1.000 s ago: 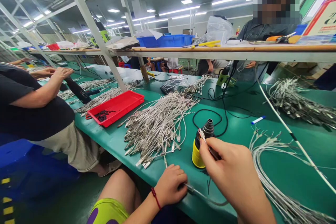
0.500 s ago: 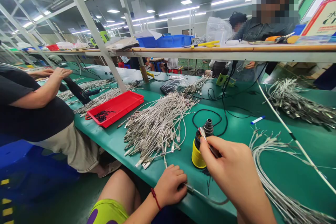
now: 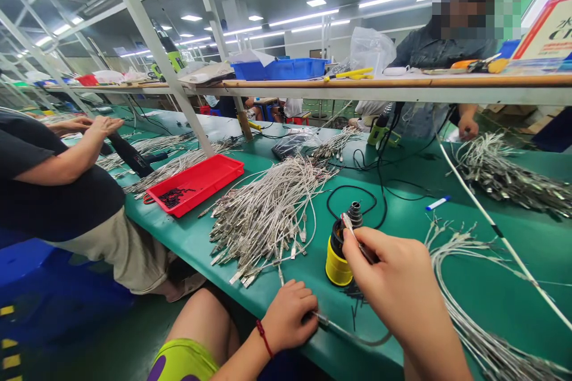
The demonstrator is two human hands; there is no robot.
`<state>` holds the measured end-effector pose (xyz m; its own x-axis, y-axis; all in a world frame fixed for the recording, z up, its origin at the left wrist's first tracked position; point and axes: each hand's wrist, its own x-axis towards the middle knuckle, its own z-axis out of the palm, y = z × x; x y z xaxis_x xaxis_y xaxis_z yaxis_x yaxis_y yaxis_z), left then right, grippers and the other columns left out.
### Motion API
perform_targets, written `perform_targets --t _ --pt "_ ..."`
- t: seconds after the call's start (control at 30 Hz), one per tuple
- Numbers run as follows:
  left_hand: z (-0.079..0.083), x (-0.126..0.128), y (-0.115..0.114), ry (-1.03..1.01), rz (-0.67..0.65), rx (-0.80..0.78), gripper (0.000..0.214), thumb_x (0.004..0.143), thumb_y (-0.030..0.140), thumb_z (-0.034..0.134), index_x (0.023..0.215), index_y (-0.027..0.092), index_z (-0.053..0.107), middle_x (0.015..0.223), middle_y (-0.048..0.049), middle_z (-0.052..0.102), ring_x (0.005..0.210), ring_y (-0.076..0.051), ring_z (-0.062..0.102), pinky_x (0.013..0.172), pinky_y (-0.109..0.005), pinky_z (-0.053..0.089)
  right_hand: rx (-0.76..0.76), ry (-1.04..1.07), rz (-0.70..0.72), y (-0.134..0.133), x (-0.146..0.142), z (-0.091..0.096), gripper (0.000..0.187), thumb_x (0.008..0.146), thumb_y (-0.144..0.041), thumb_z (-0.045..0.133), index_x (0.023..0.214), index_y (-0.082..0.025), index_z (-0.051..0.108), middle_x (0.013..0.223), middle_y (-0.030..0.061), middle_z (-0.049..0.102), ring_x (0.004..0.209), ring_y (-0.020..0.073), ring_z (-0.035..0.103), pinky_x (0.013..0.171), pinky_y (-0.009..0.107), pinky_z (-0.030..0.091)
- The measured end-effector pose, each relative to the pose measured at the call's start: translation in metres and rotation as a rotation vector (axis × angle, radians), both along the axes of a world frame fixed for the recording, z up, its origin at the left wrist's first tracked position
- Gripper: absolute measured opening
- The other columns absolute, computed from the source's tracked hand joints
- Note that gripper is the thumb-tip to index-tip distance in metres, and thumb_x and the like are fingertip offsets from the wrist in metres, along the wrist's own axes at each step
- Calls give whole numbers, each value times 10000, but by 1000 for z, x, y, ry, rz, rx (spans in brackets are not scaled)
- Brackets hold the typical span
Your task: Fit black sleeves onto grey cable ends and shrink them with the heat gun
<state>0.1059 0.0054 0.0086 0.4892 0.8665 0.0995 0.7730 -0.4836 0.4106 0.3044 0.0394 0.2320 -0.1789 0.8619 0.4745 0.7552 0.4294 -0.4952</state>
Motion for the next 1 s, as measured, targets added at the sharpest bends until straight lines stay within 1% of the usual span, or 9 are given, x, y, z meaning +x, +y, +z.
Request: perform_targets --t 0.23,0.4,0.57,0.73,0.87,0.93,1.0 --pt "0 0 -1 1 7 9 138 794 209 659 784 221 522 778 -5 610 816 -198 527 738 -368 310 -29 25 -22 3 1 3 482 1001 -463 509 597 -209 440 533 -65 326 515 114 239 539 305 211" --pt "-1 0 -1 0 7 16 120 788 207 657 799 223 539 780 -7 612 809 -198 524 733 -367 302 -1 20 -32 7 4 3 469 1001 -447 514 602 -211 450 523 -61 355 514 117 236 527 296 207" --pt "-3 0 0 -2 8 21 131 785 211 660 793 221 530 783 -2 616 814 -195 523 737 -364 296 26 2 -58 11 6 1 470 998 -450 520 597 -210 465 514 -63 338 502 111 247 528 288 205" --pt "-4 -1 -2 -4 13 27 124 787 213 654 795 221 530 779 0 607 809 -193 515 733 -361 293 40 -3 -83 14 7 -2 475 989 -460 526 591 -207 473 524 -60 349 518 115 229 540 303 187" --pt "-4 -1 -2 -10 13 34 130 777 208 654 789 220 525 775 -1 607 804 -193 512 731 -359 288 41 -7 -88 16 8 -3 478 993 -473 524 599 -205 498 530 -55 369 523 115 244 552 306 185" --pt "-5 0 -2 -16 11 39 131 775 204 650 787 219 520 770 -2 605 801 -194 511 729 -357 286 51 -11 -114 17 11 -2 507 1000 -497 518 588 -202 484 525 -55 356 524 116 238 554 307 182" --pt "-7 0 -1 -25 10 46 137 775 206 645 776 217 508 757 -7 597 793 -197 509 723 -356 286 92 -3 -187 17 17 0 528 999 -519 524 581 -200 483 523 -53 338 527 117 237 553 302 186"
